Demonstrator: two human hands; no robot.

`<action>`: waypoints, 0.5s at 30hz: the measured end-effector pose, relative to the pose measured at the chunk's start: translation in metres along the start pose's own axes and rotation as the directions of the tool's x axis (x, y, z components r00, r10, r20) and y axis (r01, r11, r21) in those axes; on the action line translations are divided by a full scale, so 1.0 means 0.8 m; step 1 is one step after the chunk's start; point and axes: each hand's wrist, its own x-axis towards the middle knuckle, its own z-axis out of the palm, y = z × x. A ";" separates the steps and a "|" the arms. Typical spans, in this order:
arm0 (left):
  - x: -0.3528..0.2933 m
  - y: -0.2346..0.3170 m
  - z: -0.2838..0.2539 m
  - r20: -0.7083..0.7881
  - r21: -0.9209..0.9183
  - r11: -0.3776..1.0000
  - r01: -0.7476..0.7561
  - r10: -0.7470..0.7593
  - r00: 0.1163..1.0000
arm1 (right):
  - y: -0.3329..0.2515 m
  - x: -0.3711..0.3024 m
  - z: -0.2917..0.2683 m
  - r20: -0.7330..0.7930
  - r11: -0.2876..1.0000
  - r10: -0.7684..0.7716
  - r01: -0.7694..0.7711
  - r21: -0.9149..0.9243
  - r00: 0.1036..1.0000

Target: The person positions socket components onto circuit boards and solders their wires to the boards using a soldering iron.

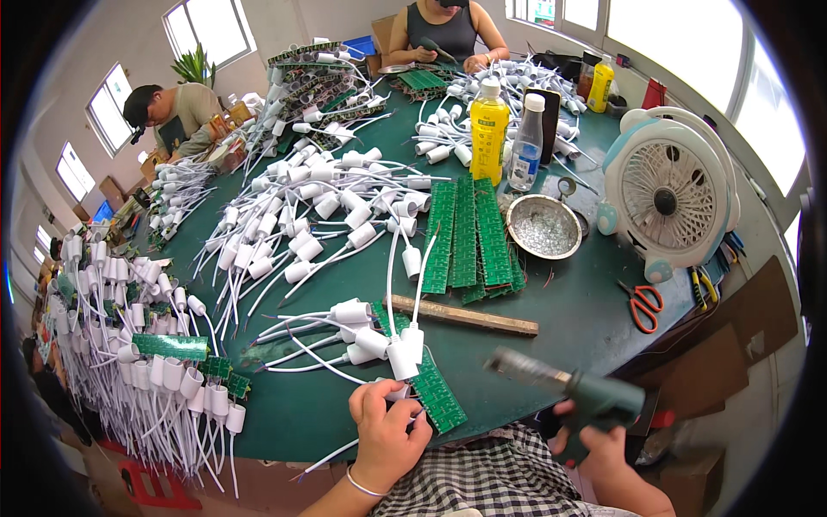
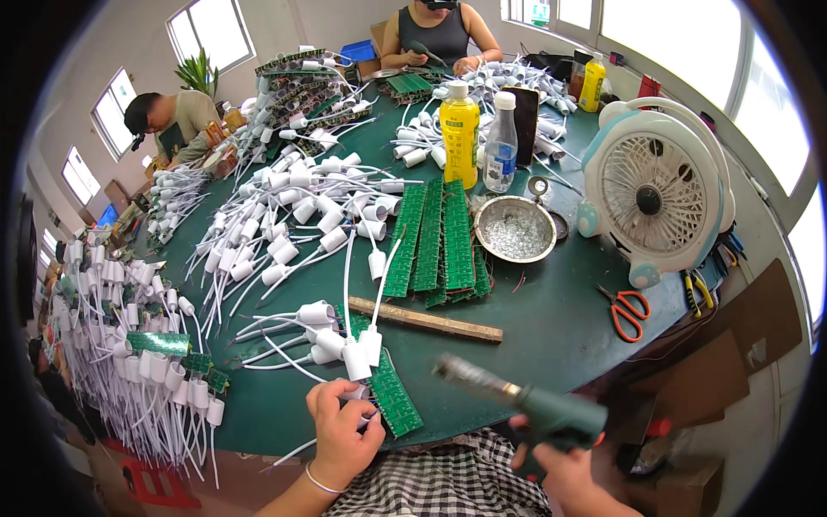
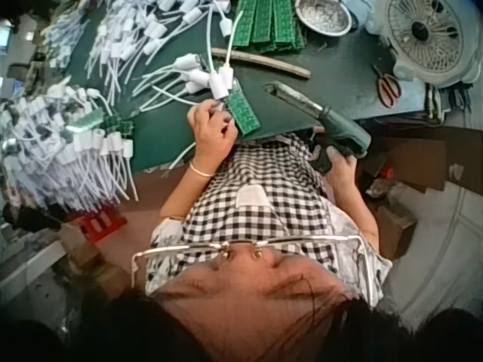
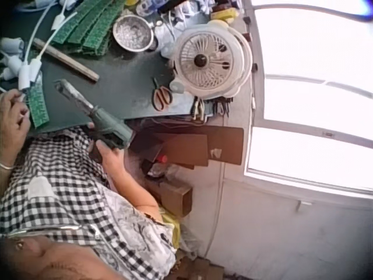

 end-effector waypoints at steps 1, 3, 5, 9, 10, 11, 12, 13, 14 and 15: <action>0.000 0.000 0.000 0.000 -0.001 1.000 0.005 -0.005 1.000 | 0.005 -0.009 0.003 0.011 0.997 0.072 -0.072 -0.017 0.997; 0.000 0.001 0.000 -0.002 -0.008 1.000 0.013 -0.013 1.000 | 0.020 -0.026 -0.003 0.006 0.984 0.149 -0.148 -0.104 0.989; 0.000 0.001 -0.001 0.002 -0.026 1.000 0.015 -0.015 1.000 | 0.013 -0.031 0.006 0.035 0.965 0.176 -0.165 -0.206 0.984; 0.000 -0.001 0.001 0.002 -0.015 1.000 0.016 -0.016 1.000 | 0.016 -0.033 0.003 0.090 0.945 0.146 -0.112 -0.306 0.985; -0.001 -0.002 0.002 -0.001 -0.018 1.000 0.016 -0.016 1.000 | 0.020 -0.032 0.003 0.093 0.956 0.139 -0.109 -0.273 0.986; -0.001 -0.002 0.003 -0.003 -0.022 1.000 0.016 -0.016 1.000 | 0.025 -0.032 0.003 0.094 0.965 0.132 -0.106 -0.241 0.987; -0.001 -0.002 0.003 -0.002 -0.024 1.000 0.016 -0.016 1.000 | 0.030 -0.033 0.001 0.092 0.965 0.132 -0.106 -0.241 0.987; -0.001 -0.002 0.003 -0.012 -0.037 0.999 0.014 -0.015 1.000 | 0.036 -0.033 -0.002 0.101 0.963 0.117 -0.087 -0.256 0.988; -0.002 -0.003 0.003 -0.021 -0.048 0.999 0.014 -0.015 1.000 | 0.039 -0.034 -0.003 0.112 0.960 0.103 -0.070 -0.270 0.988; -0.002 -0.002 0.002 -0.019 -0.048 0.999 0.015 -0.016 1.000 | 0.040 -0.035 -0.004 0.111 0.960 0.105 -0.071 -0.270 0.988</action>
